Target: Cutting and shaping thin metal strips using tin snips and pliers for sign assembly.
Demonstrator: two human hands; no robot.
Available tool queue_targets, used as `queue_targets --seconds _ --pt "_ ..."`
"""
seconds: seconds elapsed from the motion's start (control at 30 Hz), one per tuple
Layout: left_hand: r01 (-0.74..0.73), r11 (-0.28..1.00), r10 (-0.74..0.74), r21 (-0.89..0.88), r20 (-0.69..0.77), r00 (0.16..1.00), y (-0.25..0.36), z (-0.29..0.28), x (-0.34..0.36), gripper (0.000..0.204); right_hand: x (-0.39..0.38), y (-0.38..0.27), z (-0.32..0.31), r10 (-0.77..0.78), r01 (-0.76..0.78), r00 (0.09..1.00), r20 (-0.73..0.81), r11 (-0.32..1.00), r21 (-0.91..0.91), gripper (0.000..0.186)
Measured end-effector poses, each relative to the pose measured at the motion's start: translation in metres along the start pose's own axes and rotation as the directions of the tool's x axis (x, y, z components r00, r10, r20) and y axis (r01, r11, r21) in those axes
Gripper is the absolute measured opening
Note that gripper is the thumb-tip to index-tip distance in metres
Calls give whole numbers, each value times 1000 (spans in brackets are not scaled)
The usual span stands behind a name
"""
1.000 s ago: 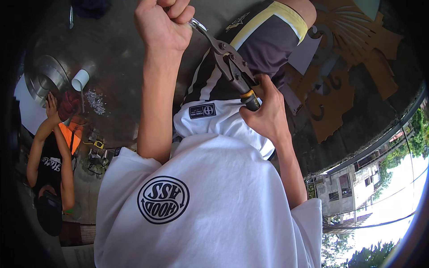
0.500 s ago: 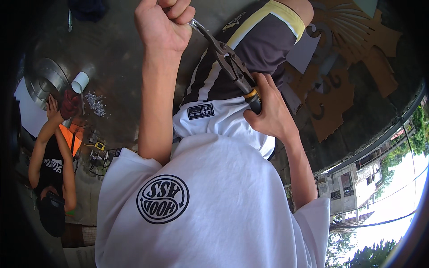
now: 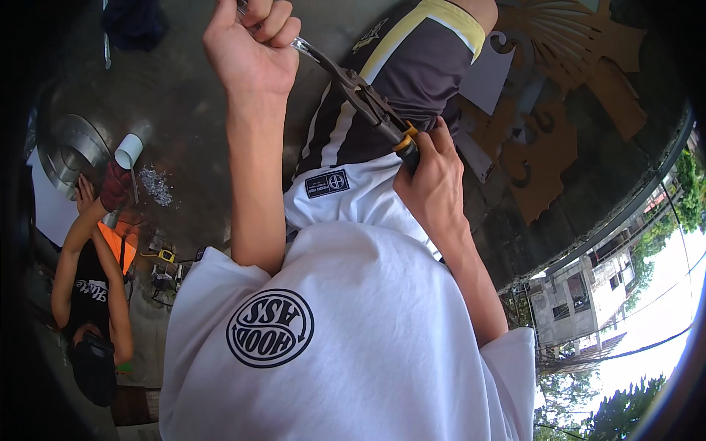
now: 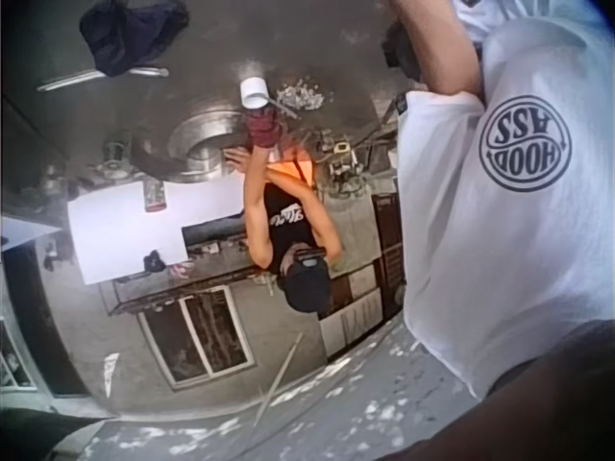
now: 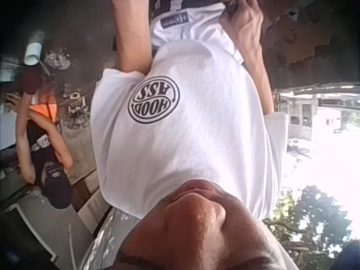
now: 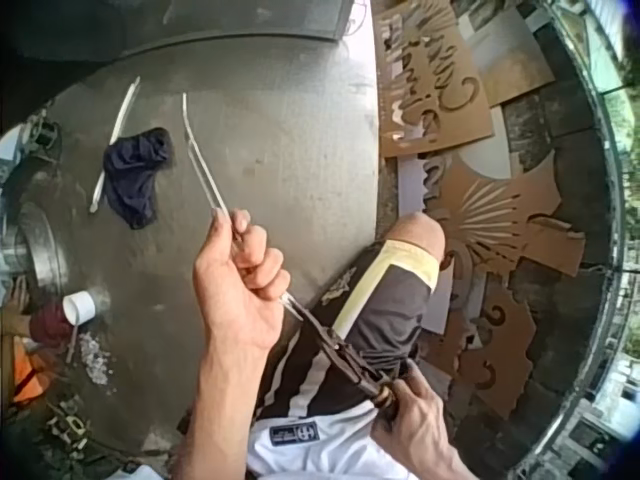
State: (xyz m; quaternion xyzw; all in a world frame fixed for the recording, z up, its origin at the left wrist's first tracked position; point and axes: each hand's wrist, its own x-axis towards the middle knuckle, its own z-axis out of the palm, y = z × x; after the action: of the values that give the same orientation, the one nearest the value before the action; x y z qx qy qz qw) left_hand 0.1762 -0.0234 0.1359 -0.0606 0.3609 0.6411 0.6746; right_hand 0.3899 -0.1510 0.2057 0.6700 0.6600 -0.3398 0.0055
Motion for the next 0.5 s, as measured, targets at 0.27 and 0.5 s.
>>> queue_targets --seconds 0.27,0.5 --pt "-5 998 9 -62 74 997 2 0 -3 30 -16 -27 -20 104 -106 991 82 994 22 65" --pt "52 987 -24 -153 183 983 25 -5 -6 29 -1 -32 -37 239 -290 932 273 943 164 61"
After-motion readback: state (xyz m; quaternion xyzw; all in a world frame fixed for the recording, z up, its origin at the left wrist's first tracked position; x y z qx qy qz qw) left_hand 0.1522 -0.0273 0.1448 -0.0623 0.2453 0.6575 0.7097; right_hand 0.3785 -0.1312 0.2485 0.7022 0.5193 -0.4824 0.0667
